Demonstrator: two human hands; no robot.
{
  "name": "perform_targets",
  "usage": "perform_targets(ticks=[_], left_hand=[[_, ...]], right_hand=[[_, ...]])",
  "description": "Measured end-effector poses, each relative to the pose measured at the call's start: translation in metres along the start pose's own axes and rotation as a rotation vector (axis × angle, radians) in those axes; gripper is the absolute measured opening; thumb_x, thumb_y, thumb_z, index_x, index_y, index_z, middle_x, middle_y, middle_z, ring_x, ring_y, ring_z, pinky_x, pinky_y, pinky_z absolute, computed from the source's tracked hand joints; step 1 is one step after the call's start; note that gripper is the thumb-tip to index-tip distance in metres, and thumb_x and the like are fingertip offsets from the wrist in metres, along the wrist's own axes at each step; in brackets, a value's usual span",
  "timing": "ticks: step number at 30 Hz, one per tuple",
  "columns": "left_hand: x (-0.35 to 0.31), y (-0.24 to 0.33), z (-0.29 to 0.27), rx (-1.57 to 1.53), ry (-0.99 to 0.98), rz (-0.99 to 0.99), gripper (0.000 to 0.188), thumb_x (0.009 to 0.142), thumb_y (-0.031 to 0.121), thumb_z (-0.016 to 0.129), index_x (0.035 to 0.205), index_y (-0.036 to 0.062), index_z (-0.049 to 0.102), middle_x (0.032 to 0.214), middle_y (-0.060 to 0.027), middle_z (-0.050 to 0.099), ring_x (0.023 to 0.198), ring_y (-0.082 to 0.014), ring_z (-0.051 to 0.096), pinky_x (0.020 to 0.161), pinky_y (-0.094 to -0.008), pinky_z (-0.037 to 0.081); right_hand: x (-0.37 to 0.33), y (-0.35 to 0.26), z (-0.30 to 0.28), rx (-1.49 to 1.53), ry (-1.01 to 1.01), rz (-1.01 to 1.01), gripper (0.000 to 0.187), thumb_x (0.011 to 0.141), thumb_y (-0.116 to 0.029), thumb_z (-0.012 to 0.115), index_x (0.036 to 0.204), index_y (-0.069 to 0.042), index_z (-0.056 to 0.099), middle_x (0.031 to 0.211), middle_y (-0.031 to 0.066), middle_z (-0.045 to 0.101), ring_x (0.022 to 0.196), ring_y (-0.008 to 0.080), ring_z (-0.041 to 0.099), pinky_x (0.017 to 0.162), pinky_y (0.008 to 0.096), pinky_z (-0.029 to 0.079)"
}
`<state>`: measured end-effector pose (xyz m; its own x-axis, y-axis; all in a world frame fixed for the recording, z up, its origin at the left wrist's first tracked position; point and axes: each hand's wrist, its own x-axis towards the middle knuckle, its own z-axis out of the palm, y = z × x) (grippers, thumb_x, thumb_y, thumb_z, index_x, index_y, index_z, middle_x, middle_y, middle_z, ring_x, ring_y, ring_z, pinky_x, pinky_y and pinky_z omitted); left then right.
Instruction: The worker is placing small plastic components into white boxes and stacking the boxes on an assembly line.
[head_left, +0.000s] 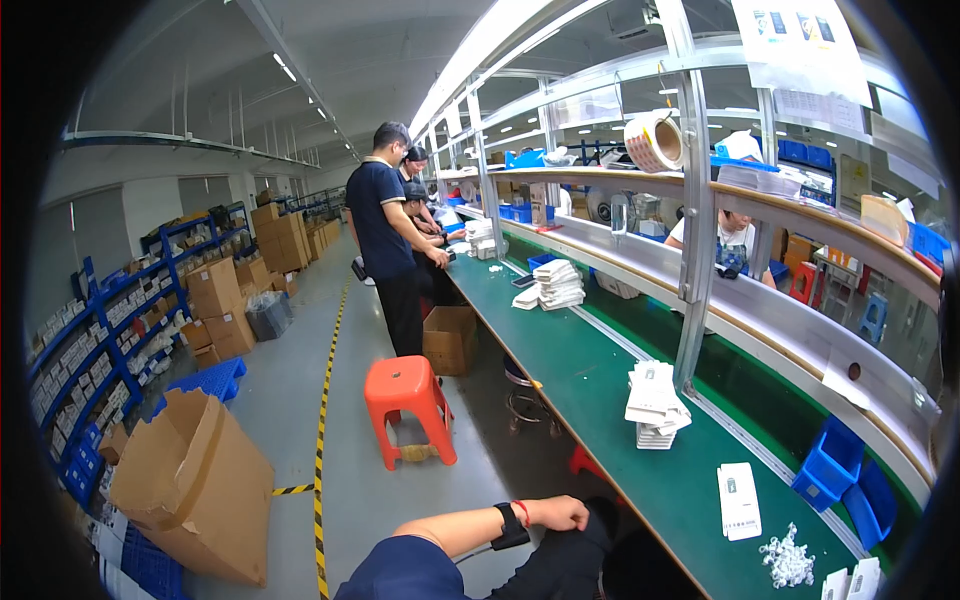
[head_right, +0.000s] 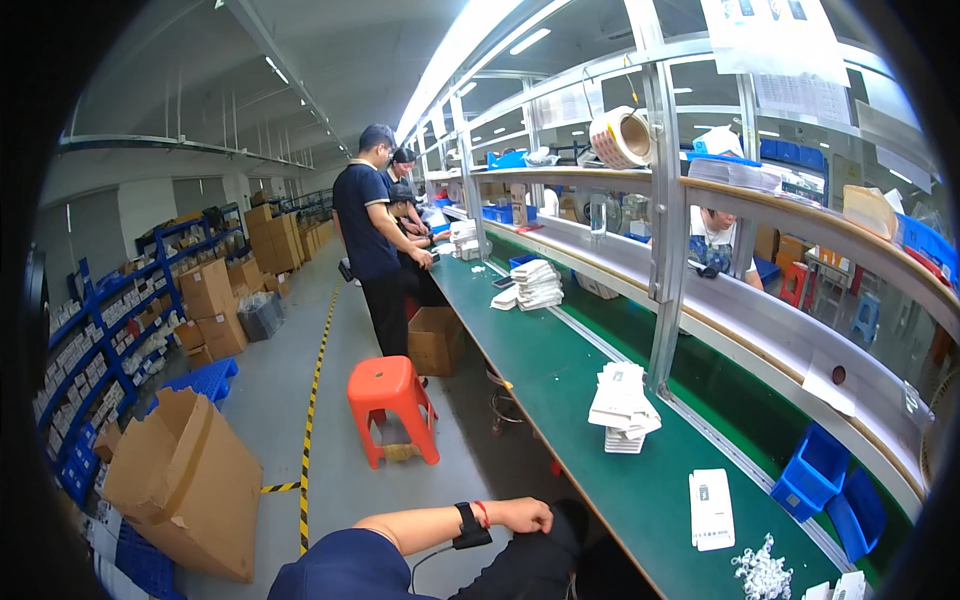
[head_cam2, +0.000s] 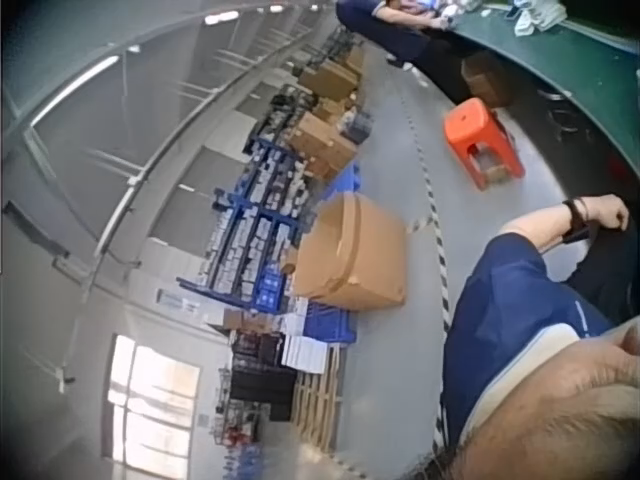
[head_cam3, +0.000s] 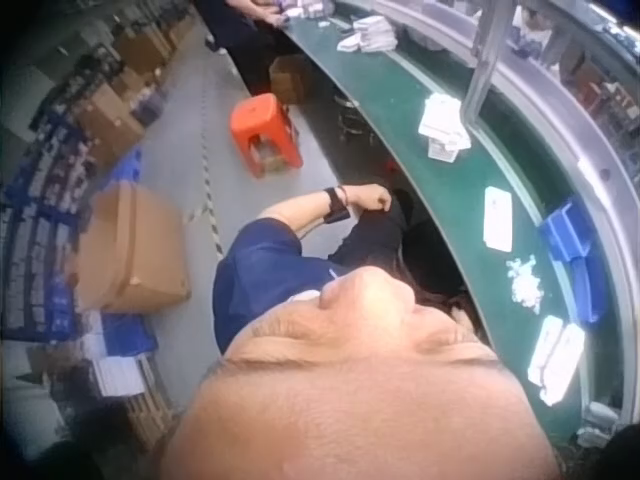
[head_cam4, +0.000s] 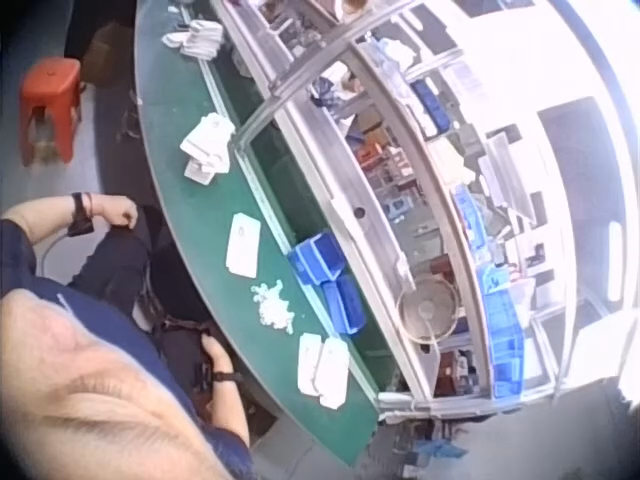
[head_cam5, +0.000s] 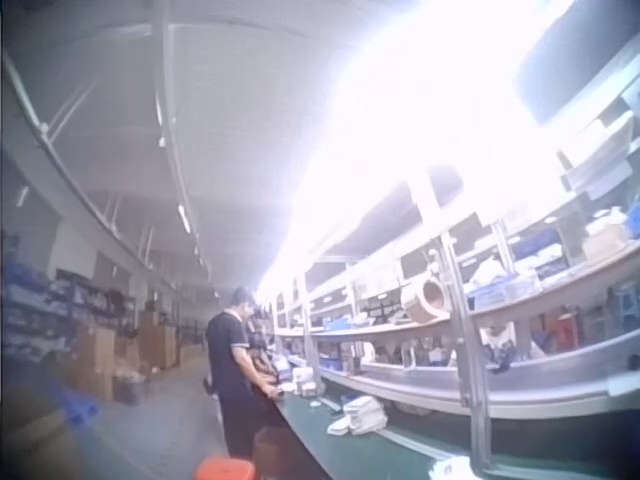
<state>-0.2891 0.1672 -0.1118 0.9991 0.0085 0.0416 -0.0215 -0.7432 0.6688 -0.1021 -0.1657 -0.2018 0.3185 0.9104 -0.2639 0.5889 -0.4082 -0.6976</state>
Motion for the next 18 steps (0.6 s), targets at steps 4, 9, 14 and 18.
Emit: perform_targets(ticks=[4,9,14,18], left_hand=[[0.048,0.071,0.021,-0.253,-0.226,0.264,0.009,0.072,0.006,0.055,0.078,0.0038,0.061,0.075,-0.0070,0.061,0.071,-0.0178,0.058,0.063,-0.0299,0.045],[0.091,0.145,0.104,-0.537,-0.559,0.356,0.017,0.079,0.019,0.059,0.077,0.0029,0.064,0.070,-0.0095,0.061,0.062,-0.0189,0.055,0.055,-0.0323,0.043],[0.130,0.164,0.172,-0.184,-0.755,0.200,0.022,0.072,0.017,0.059,0.088,0.0033,0.064,0.082,-0.0107,0.065,0.074,-0.0211,0.057,0.068,-0.0349,0.044],[0.143,0.161,0.203,-0.164,-0.756,0.256,0.021,0.073,0.016,0.058,0.090,0.0036,0.063,0.082,-0.0099,0.064,0.074,-0.0202,0.057,0.068,-0.0356,0.044]], right_hand=[[-0.025,0.013,-0.008,-0.017,0.016,0.048,0.014,0.077,-0.013,0.056,0.086,-0.002,0.058,0.080,0.0186,0.060,0.073,0.0304,0.058,0.066,0.0357,0.045],[-0.050,0.026,-0.023,-0.049,0.029,0.091,0.015,0.077,-0.013,0.056,0.087,-0.002,0.058,0.081,0.0187,0.060,0.074,0.0303,0.058,0.067,0.0355,0.045],[-0.071,0.032,-0.033,-0.074,0.067,0.137,0.016,0.078,-0.014,0.056,0.089,-0.002,0.058,0.082,0.0187,0.060,0.075,0.0302,0.058,0.068,0.0353,0.045],[-0.099,0.044,-0.062,-0.120,0.115,0.204,0.017,0.078,-0.015,0.056,0.090,-0.002,0.058,0.083,0.0187,0.060,0.076,0.0301,0.058,0.068,0.0352,0.045]])
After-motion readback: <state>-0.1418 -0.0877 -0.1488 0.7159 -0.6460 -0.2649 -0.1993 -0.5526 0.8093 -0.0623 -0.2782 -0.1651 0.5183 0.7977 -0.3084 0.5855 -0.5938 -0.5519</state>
